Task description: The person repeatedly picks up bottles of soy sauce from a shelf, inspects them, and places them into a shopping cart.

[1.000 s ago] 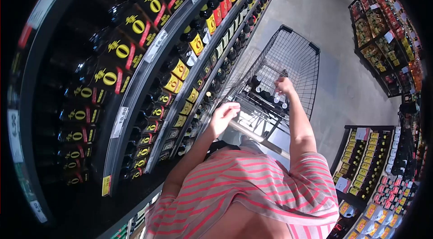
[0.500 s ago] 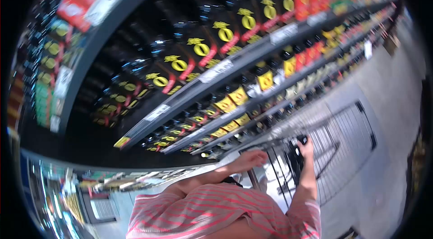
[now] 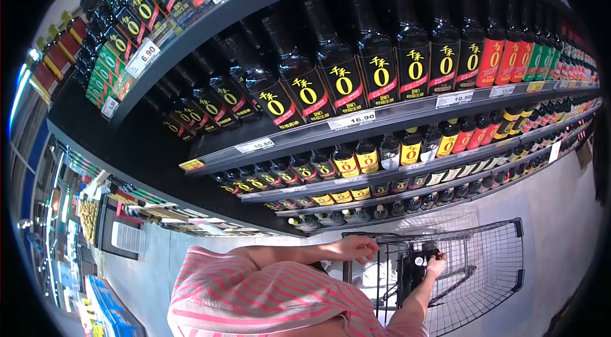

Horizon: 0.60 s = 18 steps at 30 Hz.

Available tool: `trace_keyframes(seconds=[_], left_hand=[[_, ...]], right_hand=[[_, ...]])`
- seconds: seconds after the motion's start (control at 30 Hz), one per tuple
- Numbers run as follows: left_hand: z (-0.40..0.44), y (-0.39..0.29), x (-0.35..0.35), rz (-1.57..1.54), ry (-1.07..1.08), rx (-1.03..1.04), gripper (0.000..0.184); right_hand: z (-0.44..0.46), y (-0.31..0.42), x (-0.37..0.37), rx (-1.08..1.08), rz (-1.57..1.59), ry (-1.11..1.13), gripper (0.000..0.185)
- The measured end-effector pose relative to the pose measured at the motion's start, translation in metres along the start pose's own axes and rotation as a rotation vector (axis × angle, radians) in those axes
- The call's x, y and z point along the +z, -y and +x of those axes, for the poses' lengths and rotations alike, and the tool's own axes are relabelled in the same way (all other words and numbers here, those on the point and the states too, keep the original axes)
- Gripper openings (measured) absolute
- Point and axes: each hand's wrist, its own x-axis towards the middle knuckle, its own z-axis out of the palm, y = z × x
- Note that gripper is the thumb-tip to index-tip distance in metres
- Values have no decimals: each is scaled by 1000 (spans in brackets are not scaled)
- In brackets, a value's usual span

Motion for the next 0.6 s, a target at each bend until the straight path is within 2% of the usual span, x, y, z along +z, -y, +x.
trace_keyframes(seconds=[0.07, 0.17, 0.27, 0.3, 0.33, 0.4, 0.43, 0.47, 0.53, 0.57, 0.6], left_hand=[[1, 2, 1, -2, 0, 8, 28], [1, 6, 1, -7, -2, 27, 28], [1, 8, 1, -7, -16, 54, 28], [-1, 8, 0, -17, -16, 67, 29], [-2, 9, 0, -26, -14, 75, 29], [-4, 9, 0, -48, -12, 93, 29], [-4, 9, 1, -27, -10, 102, 30], [-4, 10, 2, -10, -9, 113, 30], [-5, 7, 2, -6, 4, 122, 29], [-6, 6, 2, 3, 9, 124, 29], [-5, 8, 2, -4, 21, 132, 29]], right_hand=[[0, -12, -2, 8, 31, 8, 25], [33, -76, 39, 6, 171, -16, 26], [31, -73, 22, 0, 312, 8, 25], [52, -110, 41, -216, 133, -150, 25], [63, -122, 42, -219, 226, -118, 23], [59, -119, 11, -260, 188, -74, 21], [27, -76, -33, -223, 238, -55, 20], [34, -82, -49, -62, 61, 12, 27], [11, -56, -94, -85, 45, -69, 28], [8, -66, -103, -389, 11, -243, 20], [-15, -40, -129, -476, -33, -345, 22]])
